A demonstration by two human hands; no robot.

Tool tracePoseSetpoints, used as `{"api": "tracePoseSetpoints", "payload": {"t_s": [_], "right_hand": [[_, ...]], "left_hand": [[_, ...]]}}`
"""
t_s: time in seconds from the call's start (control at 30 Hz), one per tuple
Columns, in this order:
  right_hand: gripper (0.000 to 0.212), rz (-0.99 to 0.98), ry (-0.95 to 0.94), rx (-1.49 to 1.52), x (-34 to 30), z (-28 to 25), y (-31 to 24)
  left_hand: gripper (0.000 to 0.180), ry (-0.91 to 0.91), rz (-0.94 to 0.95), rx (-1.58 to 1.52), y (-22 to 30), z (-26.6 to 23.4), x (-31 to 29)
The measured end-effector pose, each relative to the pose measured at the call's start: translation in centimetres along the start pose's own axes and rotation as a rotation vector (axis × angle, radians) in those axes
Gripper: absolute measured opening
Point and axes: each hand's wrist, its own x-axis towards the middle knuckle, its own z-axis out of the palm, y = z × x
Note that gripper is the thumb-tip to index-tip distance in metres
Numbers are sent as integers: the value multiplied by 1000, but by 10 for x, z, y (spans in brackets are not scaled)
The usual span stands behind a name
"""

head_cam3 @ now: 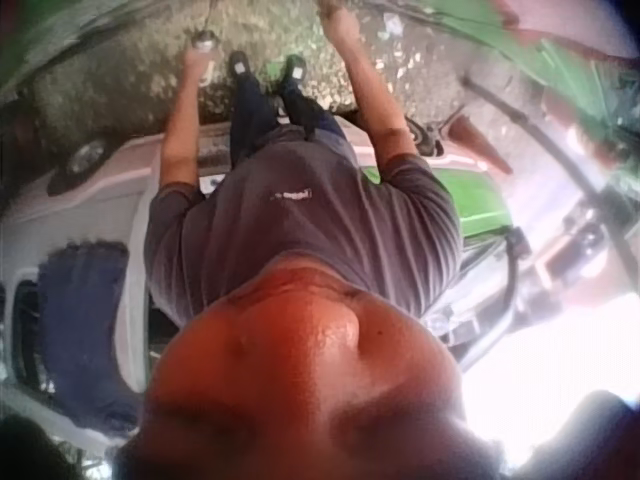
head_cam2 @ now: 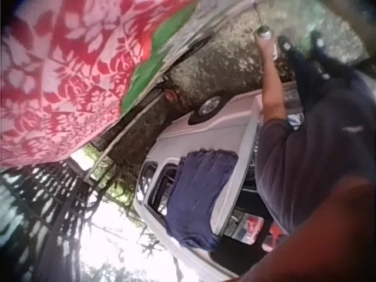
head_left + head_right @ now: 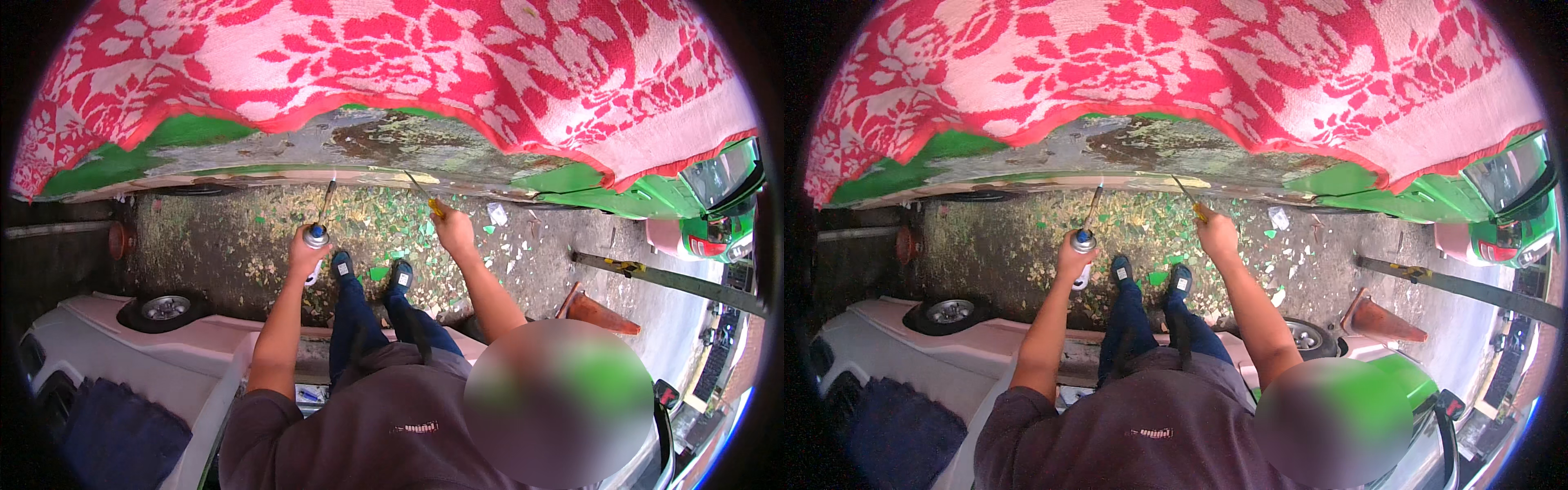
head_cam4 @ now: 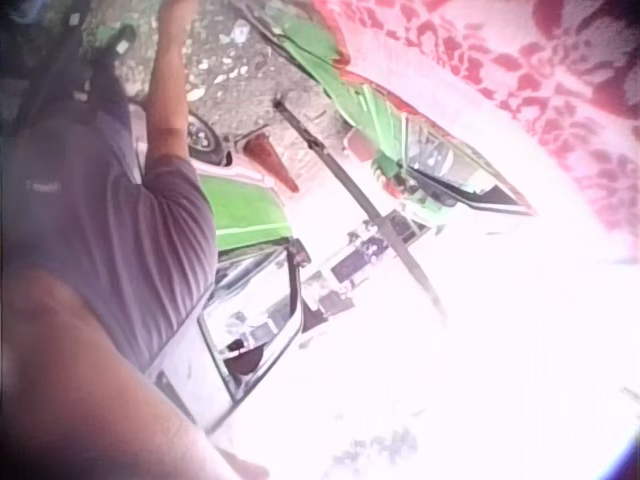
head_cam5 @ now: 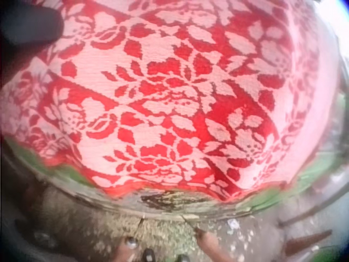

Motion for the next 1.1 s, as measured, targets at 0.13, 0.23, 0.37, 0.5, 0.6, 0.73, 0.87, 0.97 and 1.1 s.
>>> {"api": "tracePoseSetpoints", "payload": {"t_s": [0.13, 0.23, 0.37, 0.5, 0.6, 0.73, 0.87, 0.97, 1.1], "right_hand": [[39, 14, -3, -34, -3, -17, 2], [38, 22, -41, -123, 5, -12, 1], [36, 59, -73, -117, 0, -33, 0], [31, 43, -33, -127, 11, -26, 0], [28, 1, -6, -86, 7, -34, -5], [30, 51, -59, -123, 17, -23, -4], [28, 3, 2, -19, 10, -31, 3], [30, 84, -49, -111, 19, -24, -4], [25, 9, 13, 13, 14, -28, 10]], "left_hand": [[67, -45, -19, -34, 13, 5, 0], [68, -56, -9, -47, 16, 10, -4], [71, -38, 11, -34, 9, 8, 0], [70, -53, 10, -5, 19, 5, 4], [70, -31, 27, -11, 20, 0, 5], [73, -74, -37, 13, 41, -2, -3], [67, -20, 22, -13, 35, 4, -7], [66, 10, 66, 5, 27, 8, -2], [66, -16, 13, -62, 15, 3, 1]]}}
